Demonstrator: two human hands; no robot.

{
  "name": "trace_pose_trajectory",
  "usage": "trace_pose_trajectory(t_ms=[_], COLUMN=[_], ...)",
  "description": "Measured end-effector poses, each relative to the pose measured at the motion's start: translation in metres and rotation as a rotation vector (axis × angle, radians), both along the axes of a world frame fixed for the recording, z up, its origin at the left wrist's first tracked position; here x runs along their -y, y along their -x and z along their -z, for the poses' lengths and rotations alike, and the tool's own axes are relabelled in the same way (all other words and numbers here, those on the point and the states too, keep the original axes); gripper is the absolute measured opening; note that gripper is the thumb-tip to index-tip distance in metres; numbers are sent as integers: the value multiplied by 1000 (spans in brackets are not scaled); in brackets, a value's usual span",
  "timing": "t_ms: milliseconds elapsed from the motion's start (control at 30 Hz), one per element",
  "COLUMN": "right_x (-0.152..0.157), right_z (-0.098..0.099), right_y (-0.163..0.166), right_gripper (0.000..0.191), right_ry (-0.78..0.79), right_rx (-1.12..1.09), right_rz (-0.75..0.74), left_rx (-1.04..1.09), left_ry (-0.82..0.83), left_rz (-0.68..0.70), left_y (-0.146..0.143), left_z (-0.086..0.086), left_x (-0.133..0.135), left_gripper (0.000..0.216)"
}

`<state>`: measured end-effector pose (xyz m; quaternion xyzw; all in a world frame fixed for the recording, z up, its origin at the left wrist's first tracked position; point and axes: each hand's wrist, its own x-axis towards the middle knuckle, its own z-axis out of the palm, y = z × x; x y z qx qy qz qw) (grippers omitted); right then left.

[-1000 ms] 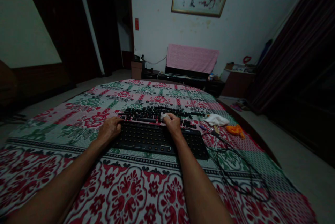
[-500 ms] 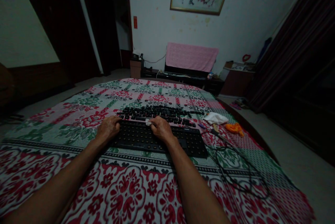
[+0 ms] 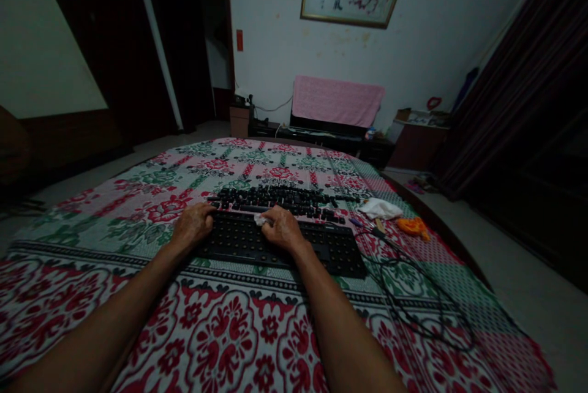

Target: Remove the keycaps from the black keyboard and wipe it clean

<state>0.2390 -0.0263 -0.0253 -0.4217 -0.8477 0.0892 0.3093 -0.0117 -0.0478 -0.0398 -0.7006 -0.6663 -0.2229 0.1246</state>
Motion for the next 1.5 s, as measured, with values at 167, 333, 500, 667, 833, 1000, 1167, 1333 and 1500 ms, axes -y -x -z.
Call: trace_pose_trajectory(t_ms=[167, 333, 500, 667, 833, 1000, 1167, 1333, 1500], right_x=[4, 6, 9, 16, 23, 22, 21, 16, 16], right_z=[-4, -3, 2, -7, -10, 2, 3, -5, 4], right_y=[2, -5, -14, -14, -6, 5, 12, -7, -22], right_gripper=[20, 16, 20, 23, 20, 19, 19, 25, 20], right_ry=[35, 87, 134, 238, 237, 261, 277, 45, -38], right_rx=[98, 12, -241, -372, -431, -542, -541, -358, -58], right_rz=[5, -24, -47, -89, -83, -114, -157, 86, 142], left_rx=[16, 20, 28, 49, 296, 456, 478, 221, -7], left_ry=[7, 11, -17, -148, -172, -66, 15, 63, 163], left_rz=[9, 3, 20, 66, 399, 581, 548, 406, 340], left_y=[1, 0, 3, -6, -46, -73, -72, -67, -63], left_z=[0, 0, 4, 1, -12, -13, -20, -29, -26], left_x=[-1, -1, -2, -1, 8, 21, 27, 29, 30], left_gripper=[38, 37, 36, 33, 26, 23, 22, 22, 24])
